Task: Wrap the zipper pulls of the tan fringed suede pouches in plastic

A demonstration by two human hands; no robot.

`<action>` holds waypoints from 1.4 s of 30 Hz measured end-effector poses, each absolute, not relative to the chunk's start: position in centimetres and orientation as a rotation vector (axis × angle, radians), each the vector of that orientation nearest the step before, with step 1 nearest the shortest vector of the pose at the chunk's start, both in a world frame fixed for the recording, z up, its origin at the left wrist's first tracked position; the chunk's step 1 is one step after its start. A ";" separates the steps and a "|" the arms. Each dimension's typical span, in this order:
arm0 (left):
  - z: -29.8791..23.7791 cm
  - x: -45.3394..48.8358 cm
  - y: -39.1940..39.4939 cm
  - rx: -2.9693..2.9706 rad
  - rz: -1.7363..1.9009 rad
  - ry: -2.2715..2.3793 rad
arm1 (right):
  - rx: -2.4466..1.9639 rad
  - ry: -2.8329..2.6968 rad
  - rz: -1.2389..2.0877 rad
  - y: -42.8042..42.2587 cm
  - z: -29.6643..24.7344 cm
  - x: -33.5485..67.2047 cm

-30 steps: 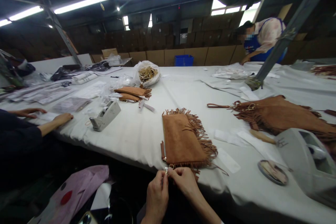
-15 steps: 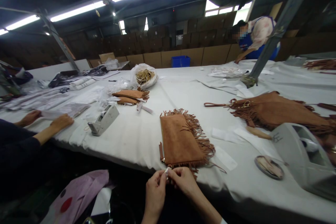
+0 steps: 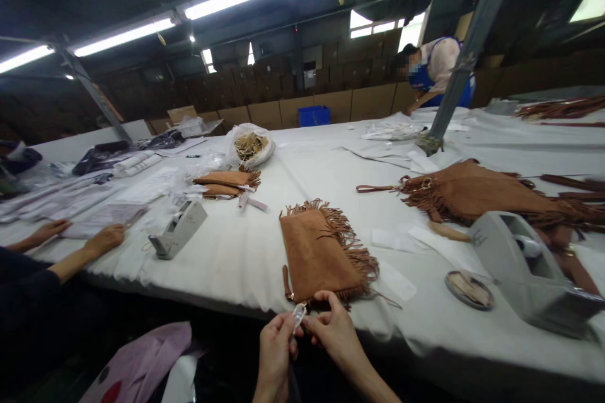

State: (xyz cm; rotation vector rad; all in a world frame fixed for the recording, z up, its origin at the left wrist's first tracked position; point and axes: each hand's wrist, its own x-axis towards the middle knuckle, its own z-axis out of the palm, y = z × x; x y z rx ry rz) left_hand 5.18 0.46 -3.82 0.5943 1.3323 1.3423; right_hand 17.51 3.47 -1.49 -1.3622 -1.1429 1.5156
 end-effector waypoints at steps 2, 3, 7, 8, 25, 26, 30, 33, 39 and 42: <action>-3.6 5.3 0.5 0.478 1.343 1.182 | -1.315 -1.163 1.528 3.4 -1.5 17.6; -3.5 5.4 0.5 0.438 1.340 1.120 | -1.288 -1.174 1.534 3.4 -1.5 17.6; -3.0 5.7 0.4 0.355 1.331 1.010 | -1.201 -1.238 1.514 3.2 -1.5 17.6; -2.9 5.8 0.4 0.342 1.331 1.002 | -1.199 -1.266 1.496 3.2 -1.6 17.7; -3.5 5.7 -0.9 0.852 1.500 1.478 | -1.114 -1.177 1.717 2.0 -1.2 16.3; -3.6 5.8 -1.0 0.798 1.486 1.418 | -1.082 -1.141 1.747 1.9 -1.2 16.1; -3.7 6.0 -0.9 0.535 1.404 1.180 | -0.996 -1.135 1.819 1.7 -1.9 16.1; -3.8 5.8 -0.9 0.435 1.326 1.047 | -0.989 -1.242 1.795 1.6 -2.3 16.1; -3.7 4.7 -0.6 0.485 1.193 0.961 | -1.027 -1.640 1.695 2.0 -1.3 17.3; -3.3 3.0 -0.4 0.686 1.158 1.065 | -1.160 -1.875 1.326 2.5 -0.5 18.7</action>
